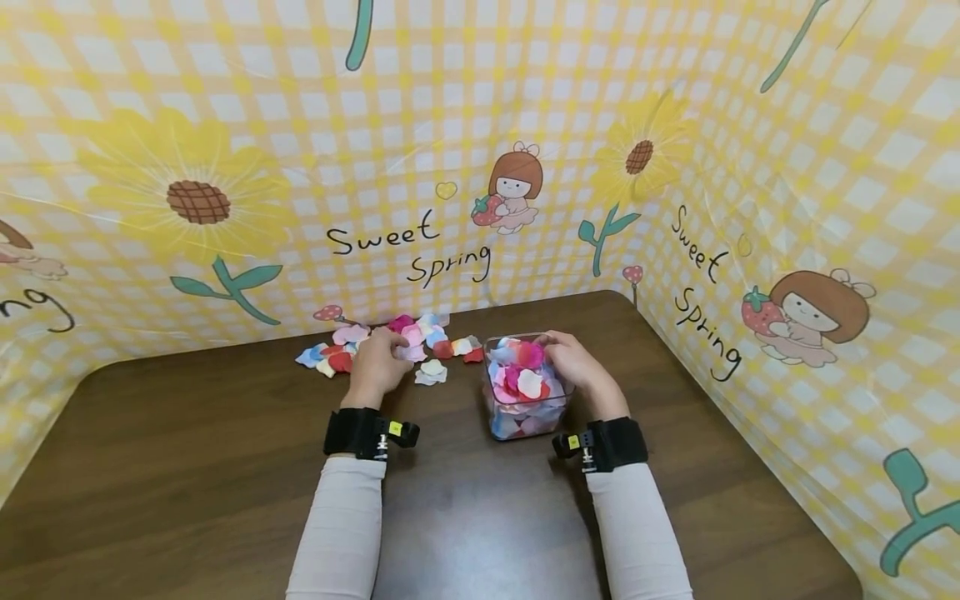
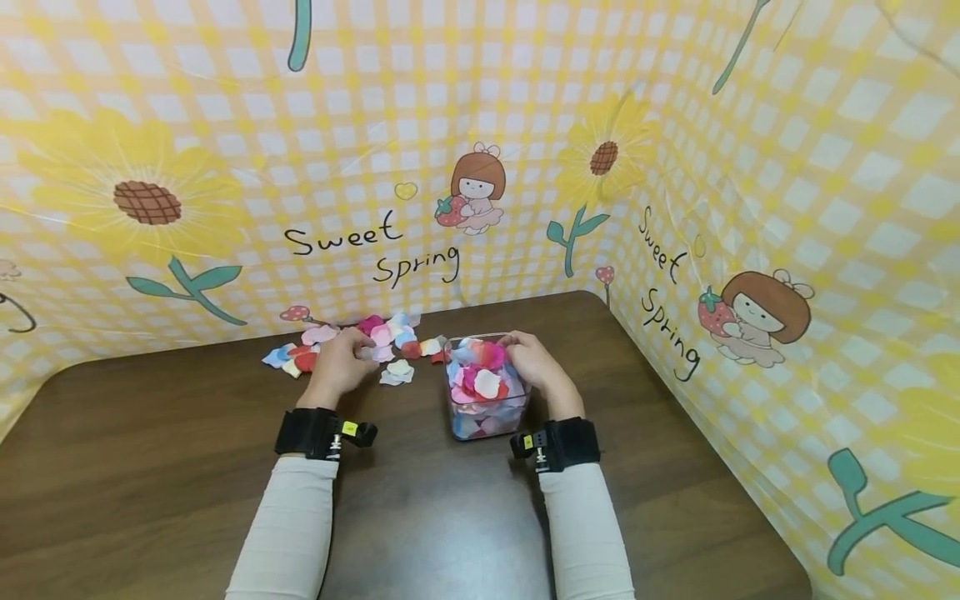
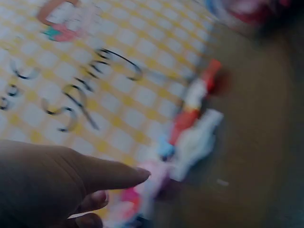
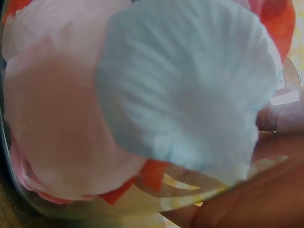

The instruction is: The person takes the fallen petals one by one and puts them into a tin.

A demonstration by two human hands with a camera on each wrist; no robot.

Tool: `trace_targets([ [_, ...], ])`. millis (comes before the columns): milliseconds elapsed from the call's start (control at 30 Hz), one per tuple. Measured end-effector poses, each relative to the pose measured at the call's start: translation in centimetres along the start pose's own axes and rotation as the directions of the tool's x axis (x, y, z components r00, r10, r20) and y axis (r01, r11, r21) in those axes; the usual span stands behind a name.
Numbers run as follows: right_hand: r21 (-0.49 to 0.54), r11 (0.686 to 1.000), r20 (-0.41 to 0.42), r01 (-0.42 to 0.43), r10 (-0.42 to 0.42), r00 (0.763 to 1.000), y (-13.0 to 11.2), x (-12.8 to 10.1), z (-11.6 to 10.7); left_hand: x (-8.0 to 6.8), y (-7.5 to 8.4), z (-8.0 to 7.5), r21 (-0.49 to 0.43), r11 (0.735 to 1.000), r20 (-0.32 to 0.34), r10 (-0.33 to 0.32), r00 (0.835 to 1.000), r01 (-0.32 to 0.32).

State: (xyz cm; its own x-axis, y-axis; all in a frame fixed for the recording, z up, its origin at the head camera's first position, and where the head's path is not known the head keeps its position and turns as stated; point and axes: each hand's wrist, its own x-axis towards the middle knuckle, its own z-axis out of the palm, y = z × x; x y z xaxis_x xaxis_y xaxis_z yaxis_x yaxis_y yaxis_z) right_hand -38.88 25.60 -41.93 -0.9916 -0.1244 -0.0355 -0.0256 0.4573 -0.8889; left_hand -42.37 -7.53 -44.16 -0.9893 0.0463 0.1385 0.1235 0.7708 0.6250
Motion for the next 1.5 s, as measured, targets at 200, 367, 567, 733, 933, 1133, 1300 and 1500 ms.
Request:
trace_targets([
  [200, -0.009, 1.000, 0.006, 0.022, -0.022, 1.000, 0.2, 0.2, 0.3, 0.2, -1.9, 1.8, 0.048, 0.994, -0.092, -0.098, 0.991, 0.102],
  [367, -0.012, 1.000, 0.008, 0.018, -0.018, 1.000, 0.1, 0.2, 0.3, 0.2, -1.9, 1.3, 0.001, 0.996, -0.186, -0.091, 0.978, 0.093],
  [567, -0.016, 1.000, 0.006, 0.008, -0.008, 1.000, -0.2, 0.0, 0.2, -0.7, 2.8, -2.1, -0.089, 0.981, -0.302, 0.136, 0.944, -0.170],
  [733, 0.000, 1.000, 0.000, 0.004, -0.004, 1.000, -0.2, 0.0, 0.0, -2.5, 8.5, -2.5, -0.094, 0.895, -0.224, 0.407, 0.886, -0.435],
  [933, 0.016, 1.000, 0.018, -0.008, 0.008, 1.000, 0.1, 0.0, 0.0, -4.2, 12.6, 0.6, -0.026, 0.824, 0.019, 0.566, 0.824, -0.566],
  [1133, 0.013, 1.000, 0.020, -0.021, 0.020, 1.000, 0.0, 0.1, 0.1, -3.7, 11.5, -0.1, -0.061, 0.845, 0.087, 0.536, 0.840, -0.532],
  [1300, 0.011, 1.000, 0.012, -0.019, 0.019, 1.000, -0.2, 0.0, 0.0, -2.1, 7.3, -2.6, -0.068, 0.925, -0.029, 0.373, 0.927, -0.374],
  [1500, 0.020, 0.999, 0.013, -0.027, 0.027, 1.000, -0.2, -0.2, -0.1, -0.7, 2.5, -1.7, 0.011, 0.996, -0.002, 0.087, 0.996, -0.087],
])
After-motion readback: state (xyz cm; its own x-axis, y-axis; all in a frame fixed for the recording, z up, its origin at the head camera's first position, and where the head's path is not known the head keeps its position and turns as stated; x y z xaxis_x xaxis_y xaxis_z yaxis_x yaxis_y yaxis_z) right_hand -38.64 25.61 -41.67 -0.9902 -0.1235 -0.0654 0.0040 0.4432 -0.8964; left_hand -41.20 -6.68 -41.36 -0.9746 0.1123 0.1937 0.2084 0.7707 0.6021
